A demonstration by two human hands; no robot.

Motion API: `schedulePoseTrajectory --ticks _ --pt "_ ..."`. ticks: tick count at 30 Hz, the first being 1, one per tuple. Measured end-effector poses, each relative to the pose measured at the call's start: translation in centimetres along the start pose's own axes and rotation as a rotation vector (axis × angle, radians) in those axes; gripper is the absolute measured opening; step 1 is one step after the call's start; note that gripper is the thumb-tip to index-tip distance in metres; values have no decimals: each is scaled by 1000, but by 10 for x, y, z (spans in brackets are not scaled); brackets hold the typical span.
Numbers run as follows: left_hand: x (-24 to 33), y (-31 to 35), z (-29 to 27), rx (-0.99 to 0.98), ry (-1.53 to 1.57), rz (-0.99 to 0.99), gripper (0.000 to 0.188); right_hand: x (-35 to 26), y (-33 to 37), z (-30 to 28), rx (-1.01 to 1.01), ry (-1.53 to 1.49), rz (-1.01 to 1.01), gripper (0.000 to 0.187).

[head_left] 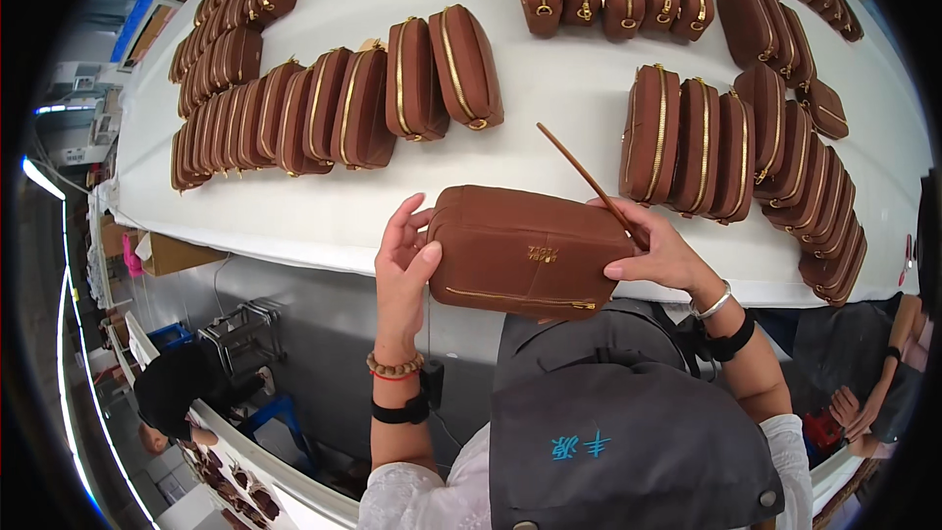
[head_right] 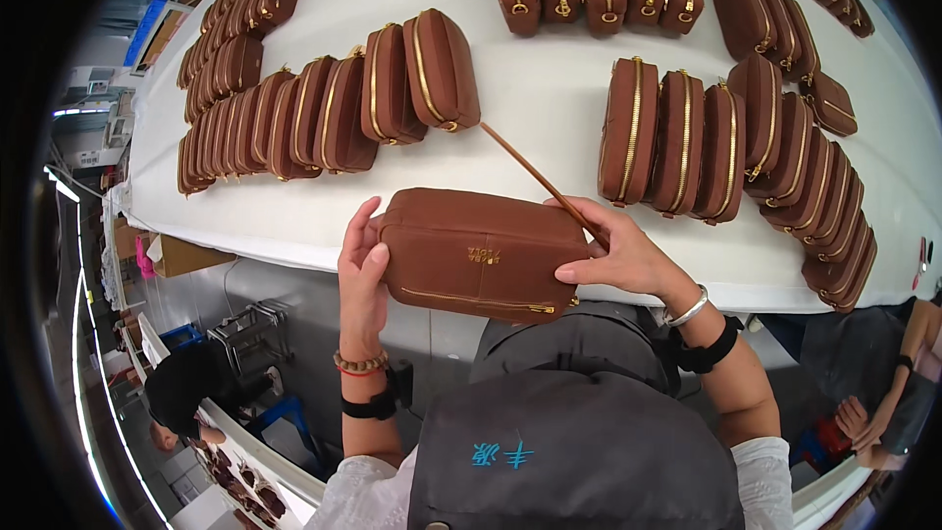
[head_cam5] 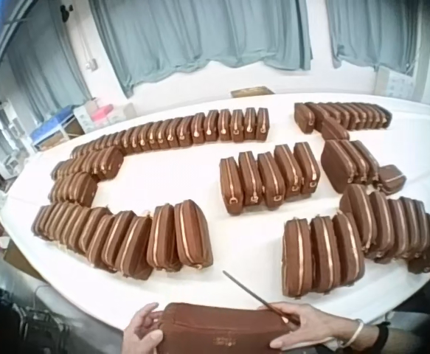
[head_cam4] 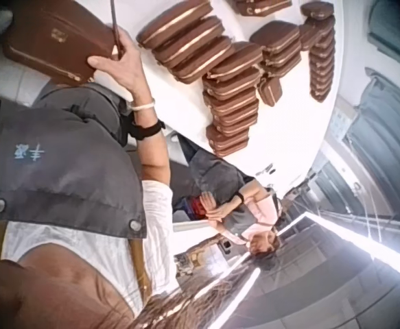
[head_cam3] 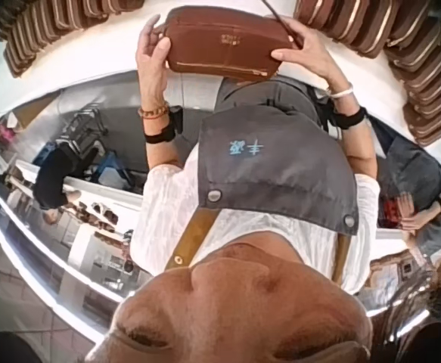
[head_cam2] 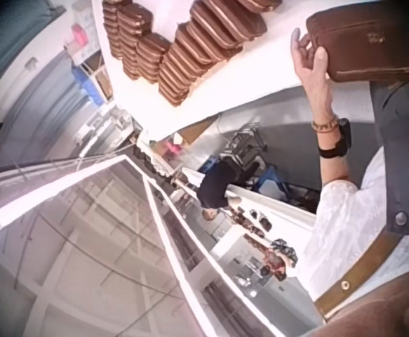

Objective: The person picks up brown zippered pouches from a white table one by one. They use a thin wooden stick to probe the zipper area of each pouch and then place the pouch back into a row. The process is repeated for multiple pouches in a repetitive sequence.

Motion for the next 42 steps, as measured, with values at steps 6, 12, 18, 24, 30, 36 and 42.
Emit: schedulePoseTrajectory --ticks 6,12,18,24,30,36,42 --pt "12 -2 15 -61 -77 -38 59 3 -2 1 17 0 -48 75" --pt "3 8 23 -90 -121 -119 63 -3 0 -5 61 43 -58 68" --pt "-10 16 35 -31 -95 -209 58 -3 1 -15 175 14 -32 56" --pt "-32 25 31 39 -67 -276 53 -5 0 -19 225 -82 5 61" --pt "-59 32 17 147 69 -365 52 0 -1 -7 127 -1 -56 86" --pt "-81 42 11 184 154 -459 53 6 -5 -3 97 21 -2 88" --pt "-99 56 20 150 386 -633 51 20 -12 -21 88 39 -1 63"
Point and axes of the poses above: each hand's wrist, its own y-axis away from the middle knuckle, its own z-axis out of the palm, x = y × z, the point moved 10 cm from there along -y, towards the middle knuckle, and after that the axes turned 12 degrees about z, right-handed, at the moved point
